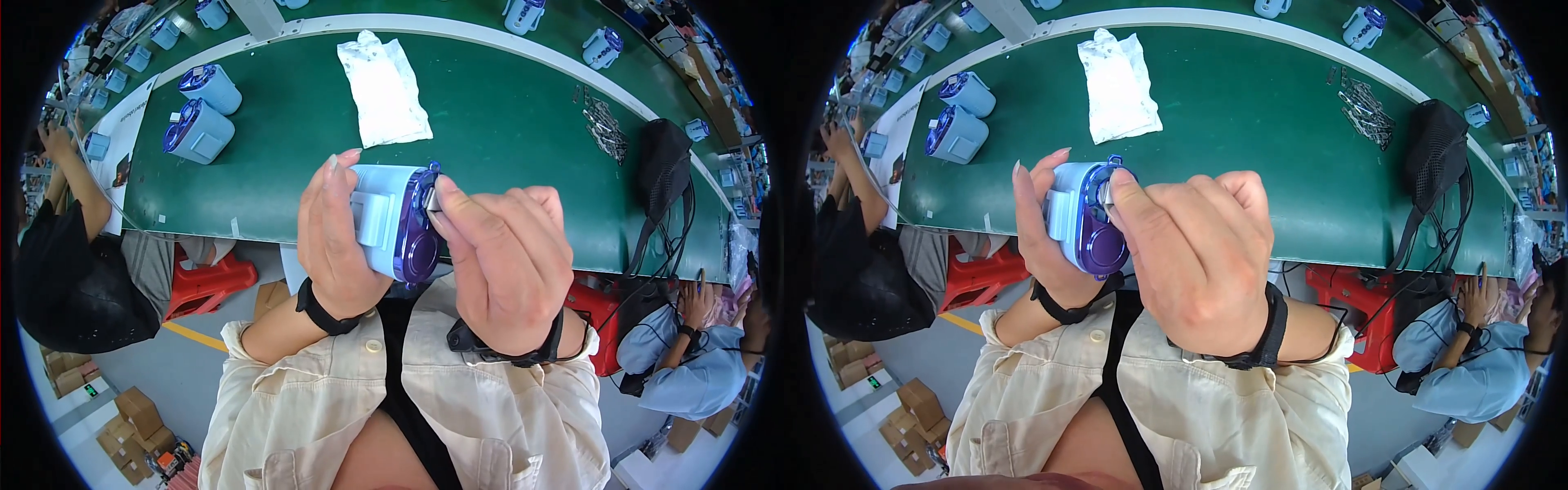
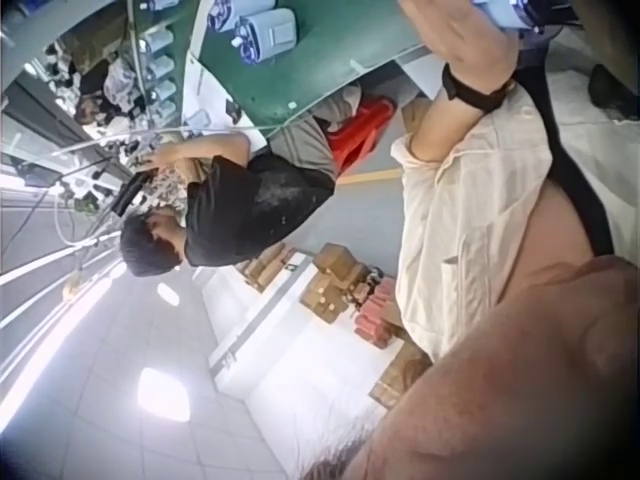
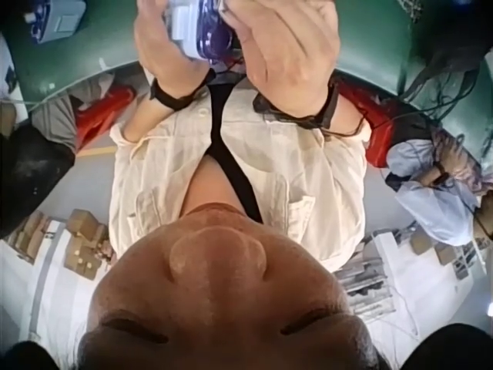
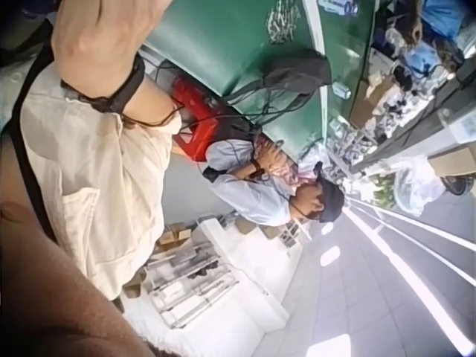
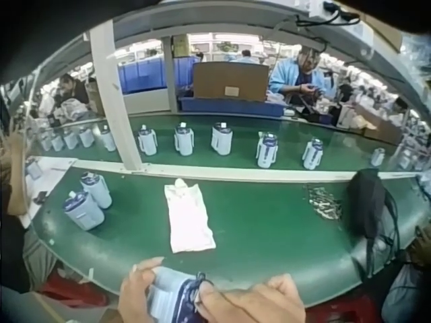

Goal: The person picks up a blue and white device from the conveyor belt, presses a small white square into a slot on the device, and places it back on the belt, repeating this process for several units.

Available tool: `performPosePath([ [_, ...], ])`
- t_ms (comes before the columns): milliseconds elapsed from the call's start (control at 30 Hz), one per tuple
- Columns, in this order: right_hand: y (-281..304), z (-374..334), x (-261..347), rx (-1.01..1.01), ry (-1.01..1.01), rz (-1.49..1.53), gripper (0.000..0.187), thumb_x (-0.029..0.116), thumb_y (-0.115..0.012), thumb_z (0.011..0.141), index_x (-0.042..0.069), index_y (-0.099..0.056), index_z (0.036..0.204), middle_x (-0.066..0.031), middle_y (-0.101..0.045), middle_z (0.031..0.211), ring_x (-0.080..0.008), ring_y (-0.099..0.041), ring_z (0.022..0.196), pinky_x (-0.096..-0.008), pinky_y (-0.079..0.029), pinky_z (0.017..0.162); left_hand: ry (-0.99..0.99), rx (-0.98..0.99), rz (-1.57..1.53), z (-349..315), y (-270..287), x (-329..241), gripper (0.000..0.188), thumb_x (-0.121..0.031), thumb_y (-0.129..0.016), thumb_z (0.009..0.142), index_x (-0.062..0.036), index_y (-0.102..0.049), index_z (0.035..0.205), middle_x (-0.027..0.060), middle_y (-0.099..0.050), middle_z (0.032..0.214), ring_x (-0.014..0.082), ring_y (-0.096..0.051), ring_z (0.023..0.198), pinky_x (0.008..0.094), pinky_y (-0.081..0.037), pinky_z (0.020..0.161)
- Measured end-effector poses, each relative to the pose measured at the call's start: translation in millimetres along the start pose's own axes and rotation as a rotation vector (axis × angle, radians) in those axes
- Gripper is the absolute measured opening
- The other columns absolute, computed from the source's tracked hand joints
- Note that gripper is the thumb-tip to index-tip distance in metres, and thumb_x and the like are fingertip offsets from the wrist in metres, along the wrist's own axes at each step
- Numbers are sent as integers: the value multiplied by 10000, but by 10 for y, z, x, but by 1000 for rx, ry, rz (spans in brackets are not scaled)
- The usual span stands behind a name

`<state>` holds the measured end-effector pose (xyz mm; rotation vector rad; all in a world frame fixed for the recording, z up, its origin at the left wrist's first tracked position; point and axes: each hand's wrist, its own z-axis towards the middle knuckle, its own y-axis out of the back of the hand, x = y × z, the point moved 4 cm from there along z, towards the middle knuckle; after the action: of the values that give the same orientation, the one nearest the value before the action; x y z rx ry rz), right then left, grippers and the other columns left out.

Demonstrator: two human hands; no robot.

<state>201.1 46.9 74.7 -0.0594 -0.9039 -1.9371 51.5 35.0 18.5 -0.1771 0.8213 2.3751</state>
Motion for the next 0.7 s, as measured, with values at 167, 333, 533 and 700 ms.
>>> performPosePath([
  [167,14,-8,-15,-20,76,4,310,-27,-741,710,-46,-681,1013,-108,-646,772,-218,-525,579,-323,-376,592,98,43,-134,-16,-2,13,979,-119,-806,741,55,-171,1466,261,-565,1194,349,-598,1069,397,-481,862],
  [333,-4,-23,-33,-60,84,40,314,-25,-736,711,-55,-678,1019,-114,-649,774,-220,-521,575,-321,-372,581,30,29,-67,8,6,-11,976,-108,-797,747,54,-160,1469,251,-567,1183,354,-595,1075,403,-475,873],
  [533,-37,-40,-28,-69,114,31,314,-23,-734,714,-63,-674,1019,-117,-646,771,-219,-516,569,-325,-370,567,42,38,-43,3,6,-13,967,-98,-788,749,61,-158,1465,245,-570,1152,363,-591,1084,406,-476,870],
  [700,-42,-64,-30,-101,153,-24,312,-25,-733,718,-67,-671,1021,-117,-643,769,-216,-515,568,-326,-370,560,19,-3,-40,-7,-4,-3,950,-101,-781,752,72,-168,1457,241,-571,1138,368,-593,1079,413,-478,865],
])
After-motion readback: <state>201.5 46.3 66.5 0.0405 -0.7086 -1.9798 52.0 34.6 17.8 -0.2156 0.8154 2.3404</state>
